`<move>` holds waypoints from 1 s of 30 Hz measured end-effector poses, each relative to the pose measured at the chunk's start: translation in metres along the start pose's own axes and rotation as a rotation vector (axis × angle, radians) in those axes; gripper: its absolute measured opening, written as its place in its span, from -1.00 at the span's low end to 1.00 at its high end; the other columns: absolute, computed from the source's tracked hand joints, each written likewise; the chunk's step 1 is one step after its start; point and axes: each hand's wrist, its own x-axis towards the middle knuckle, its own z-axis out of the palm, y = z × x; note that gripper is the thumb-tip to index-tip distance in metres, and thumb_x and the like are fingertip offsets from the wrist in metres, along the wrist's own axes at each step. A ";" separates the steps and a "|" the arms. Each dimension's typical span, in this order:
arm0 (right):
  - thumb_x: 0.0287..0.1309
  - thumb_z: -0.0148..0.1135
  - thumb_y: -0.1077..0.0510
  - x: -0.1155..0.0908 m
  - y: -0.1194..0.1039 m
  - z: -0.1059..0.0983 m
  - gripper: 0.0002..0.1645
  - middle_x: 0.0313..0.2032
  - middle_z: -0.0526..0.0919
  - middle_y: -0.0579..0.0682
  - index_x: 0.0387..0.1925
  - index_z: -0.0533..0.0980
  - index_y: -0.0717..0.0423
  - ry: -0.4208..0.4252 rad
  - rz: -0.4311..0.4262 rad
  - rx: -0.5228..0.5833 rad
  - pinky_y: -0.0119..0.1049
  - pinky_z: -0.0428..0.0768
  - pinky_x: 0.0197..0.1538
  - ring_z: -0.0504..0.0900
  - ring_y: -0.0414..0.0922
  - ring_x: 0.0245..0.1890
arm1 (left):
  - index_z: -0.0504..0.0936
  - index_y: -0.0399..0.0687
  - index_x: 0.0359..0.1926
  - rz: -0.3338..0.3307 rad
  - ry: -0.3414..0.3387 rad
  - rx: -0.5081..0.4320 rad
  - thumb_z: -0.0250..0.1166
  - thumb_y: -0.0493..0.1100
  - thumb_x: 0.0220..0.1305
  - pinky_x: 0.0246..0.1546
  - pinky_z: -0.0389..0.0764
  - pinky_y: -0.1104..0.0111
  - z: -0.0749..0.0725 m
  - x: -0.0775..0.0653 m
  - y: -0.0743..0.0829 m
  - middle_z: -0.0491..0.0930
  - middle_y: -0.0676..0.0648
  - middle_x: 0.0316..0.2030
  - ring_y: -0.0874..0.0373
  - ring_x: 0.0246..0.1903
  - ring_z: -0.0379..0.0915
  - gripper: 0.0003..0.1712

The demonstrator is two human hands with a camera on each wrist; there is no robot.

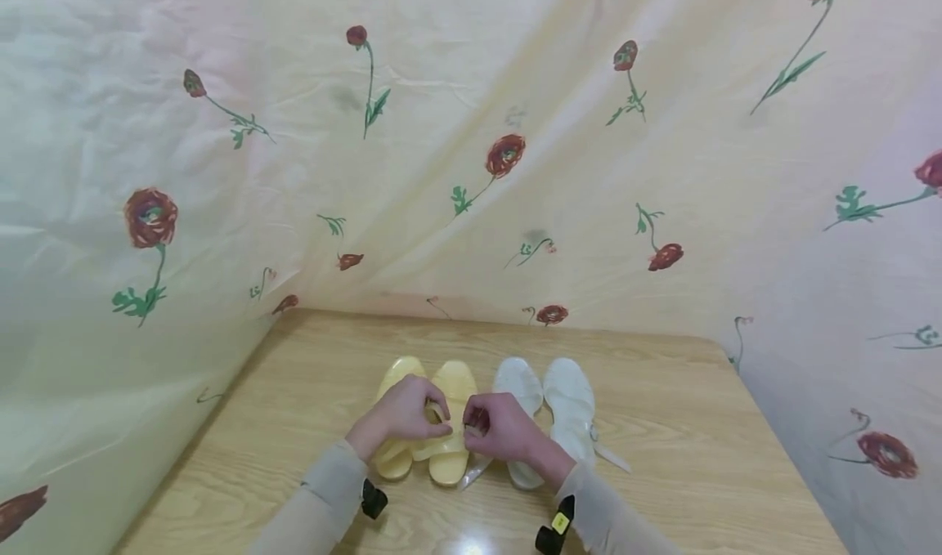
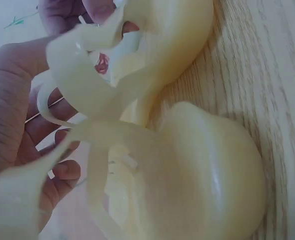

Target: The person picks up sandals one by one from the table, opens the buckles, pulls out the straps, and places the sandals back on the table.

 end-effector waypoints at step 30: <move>0.12 0.51 0.24 0.001 0.002 -0.001 -0.92 -0.44 0.74 -0.13 -0.35 0.70 0.07 -0.002 -0.027 0.007 -0.54 0.64 -0.30 0.61 -0.39 -0.44 | 0.86 0.04 -0.25 0.006 -0.036 0.050 0.61 -0.11 0.16 -0.37 0.59 0.52 0.002 0.010 0.013 0.85 0.08 -0.28 0.46 -0.55 0.43 -0.86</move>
